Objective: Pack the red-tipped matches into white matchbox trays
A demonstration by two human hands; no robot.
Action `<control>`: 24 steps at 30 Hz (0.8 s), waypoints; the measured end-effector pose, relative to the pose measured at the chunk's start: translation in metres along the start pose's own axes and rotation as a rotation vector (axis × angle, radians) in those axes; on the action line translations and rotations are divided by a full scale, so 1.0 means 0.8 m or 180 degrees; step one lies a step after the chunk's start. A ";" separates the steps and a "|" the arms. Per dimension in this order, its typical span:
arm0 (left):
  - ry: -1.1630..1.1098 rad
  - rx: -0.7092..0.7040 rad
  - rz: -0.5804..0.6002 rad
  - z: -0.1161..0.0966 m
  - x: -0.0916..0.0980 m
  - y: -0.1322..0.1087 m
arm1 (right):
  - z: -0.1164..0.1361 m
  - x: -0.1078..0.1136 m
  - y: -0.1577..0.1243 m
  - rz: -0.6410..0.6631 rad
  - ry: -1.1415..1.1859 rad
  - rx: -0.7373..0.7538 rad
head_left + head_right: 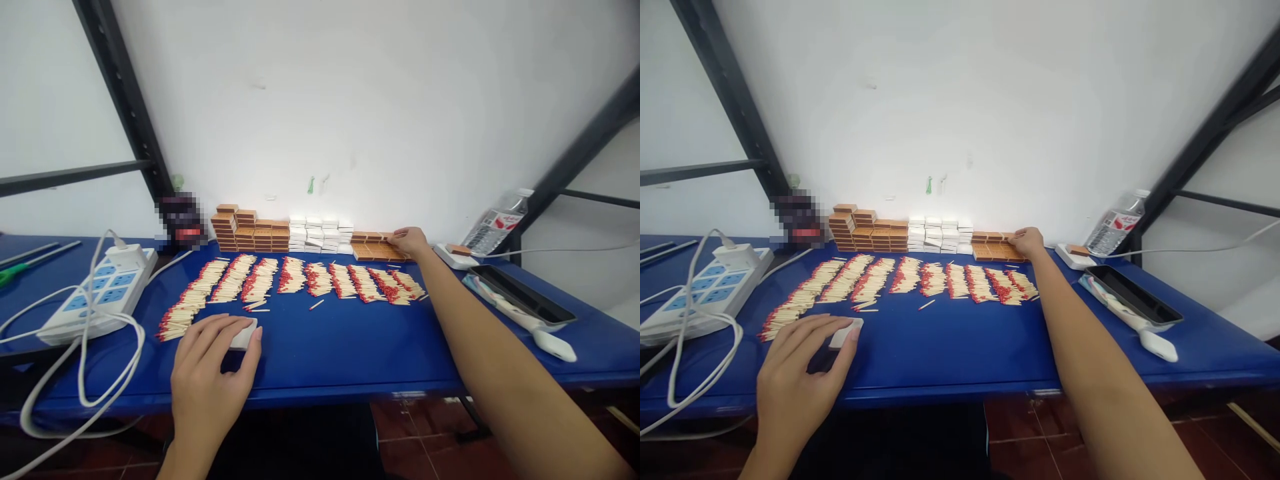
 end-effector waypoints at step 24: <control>-0.0025 -0.0012 0.0001 0.000 0.000 -0.001 | -0.024 0.020 0.005 -0.0094 -0.0544 -0.0506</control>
Point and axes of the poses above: each hand's wrist, its own y-axis towards the middle knuckle, its own x-axis out of the back of the hand, z = x × y, the point moved 1 cm from there along y, towards the middle knuckle, and after that the axes turned 7 degrees about -x, right-handed, at the moved point
